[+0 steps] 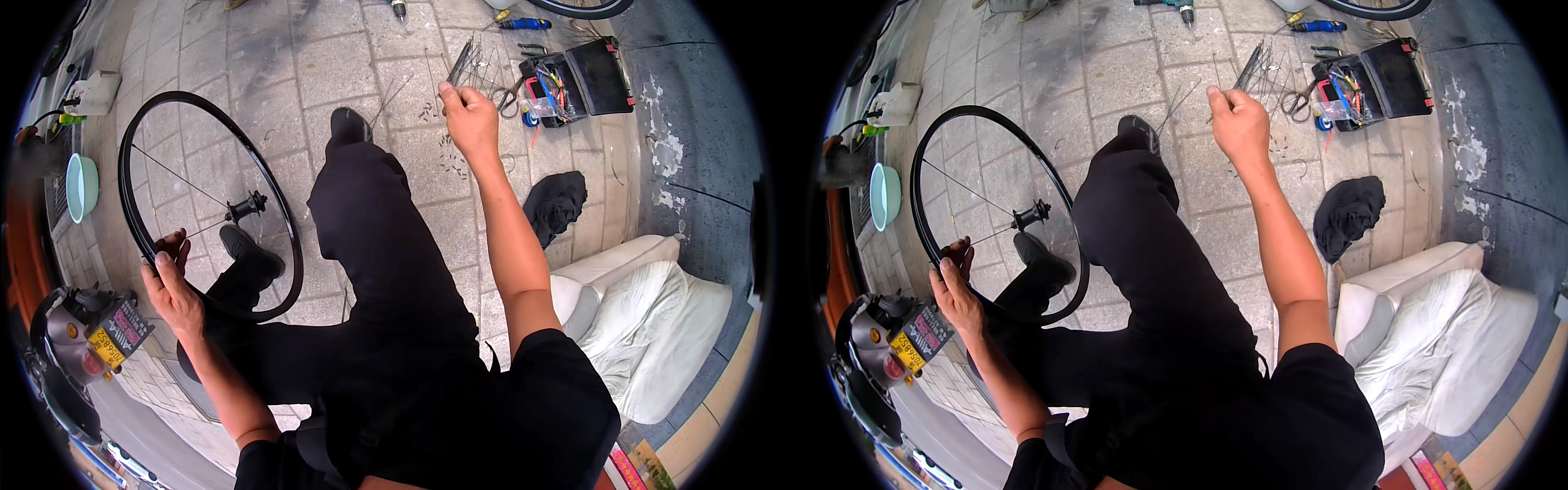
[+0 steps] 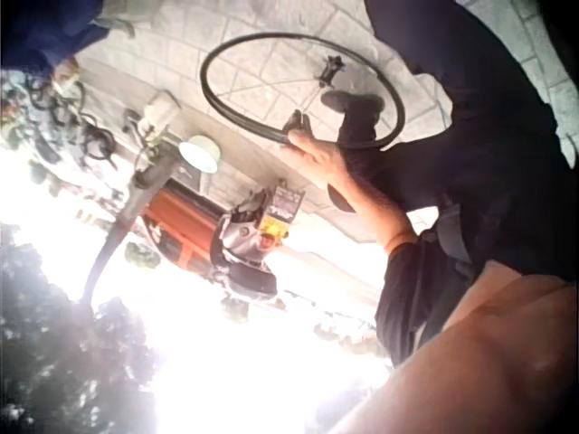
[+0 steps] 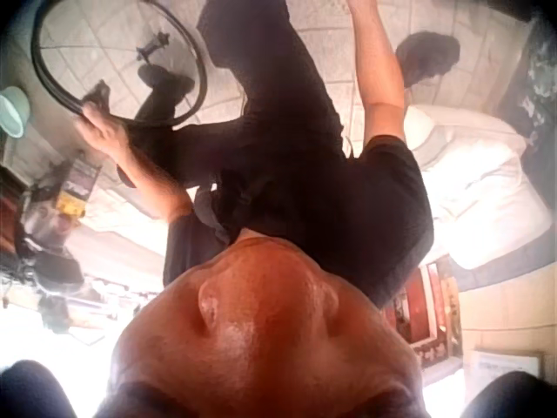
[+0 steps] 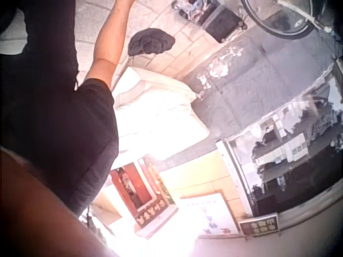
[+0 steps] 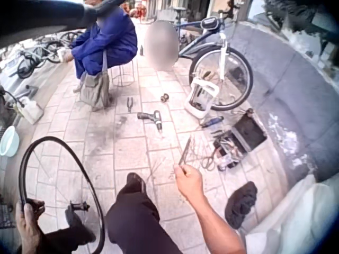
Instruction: The person sits on the ground and assembles a bicycle wheel by inserting spokes into the rim and hub. They handle individual spokes and small metal parts, threading them through the wheel components by hand.
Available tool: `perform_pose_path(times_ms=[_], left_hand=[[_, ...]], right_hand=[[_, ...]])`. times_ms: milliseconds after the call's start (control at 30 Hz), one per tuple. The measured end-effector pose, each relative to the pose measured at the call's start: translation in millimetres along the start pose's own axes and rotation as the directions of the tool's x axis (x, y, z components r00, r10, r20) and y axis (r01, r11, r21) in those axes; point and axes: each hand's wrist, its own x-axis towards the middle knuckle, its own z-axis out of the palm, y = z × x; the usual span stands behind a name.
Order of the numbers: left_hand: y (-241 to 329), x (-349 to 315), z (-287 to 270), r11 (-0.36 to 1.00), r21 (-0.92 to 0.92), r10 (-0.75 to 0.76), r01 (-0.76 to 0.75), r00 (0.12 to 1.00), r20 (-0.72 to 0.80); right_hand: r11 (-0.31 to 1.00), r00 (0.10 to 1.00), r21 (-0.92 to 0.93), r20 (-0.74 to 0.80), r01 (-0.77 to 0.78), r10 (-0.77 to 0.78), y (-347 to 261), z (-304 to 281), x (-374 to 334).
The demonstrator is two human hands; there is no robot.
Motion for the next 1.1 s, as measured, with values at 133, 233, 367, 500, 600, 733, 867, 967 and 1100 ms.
perform_pose_path(times_ms=[133, 233, 367, 500, 600, 733, 867, 967, 1100], left_hand=[[7.1, 15.5, -4.9, 1.0, -0.008, -0.023, 0.023, 0.999, 0.024], [7.0, 21.9, -10.5, 0.997, -0.025, -0.069, 0.068, 0.997, -0.047], [14.3, 33.6, -3.4, 0.995, 0.028, -0.095, 0.101, 0.983, -0.154], [23.6, 43.2, 5.2, 0.991, 0.084, -0.092, 0.106, 0.984, -0.154], [22.4, 38.5, -1.4, 0.993, 0.021, -0.111, 0.116, 0.98, -0.166], [29.3, 51.2, 14.7, 0.995, 0.005, -0.099, 0.102, 0.981, -0.168], [32.1, 50.9, 12.4, 0.995, -0.037, -0.101, 0.098, 0.99, -0.094], [31.0, 40.2, 7.4, 0.993, -0.035, -0.115, 0.112, 0.987, -0.115], [26.5, 35.8, 1.8, 0.994, -0.045, -0.105, 0.1, 0.988, -0.117]], right_hand=[[0.942, 0.999, -0.333, -0.009, -0.044, 0.044, 172.1, 64.7, 53.2], [0.845, 0.974, -0.512, 0.067, -0.152, 0.216, 225.6, 95.4, 71.6], [0.798, 0.979, -0.594, 0.08, -0.107, 0.19, 267.9, 124.2, 81.6], [0.777, 0.981, -0.628, 0.122, -0.043, 0.153, 267.0, 142.2, 93.0], [0.735, 0.977, -0.678, 0.169, 0.019, 0.131, 271.9, 147.8, 102.9], [0.72, 0.97, -0.674, 0.244, 0.165, 0.006, 311.4, 142.9, 105.4], [0.73, 0.972, -0.663, 0.235, 0.166, -0.008, 308.3, 142.4, 104.2], [0.866, 0.985, -0.5, 0.157, 0.017, 0.071, 309.4, 148.3, 97.0], [0.971, 0.991, -0.229, 0.094, -0.069, 0.093, 314.3, 157.6, 84.7]])
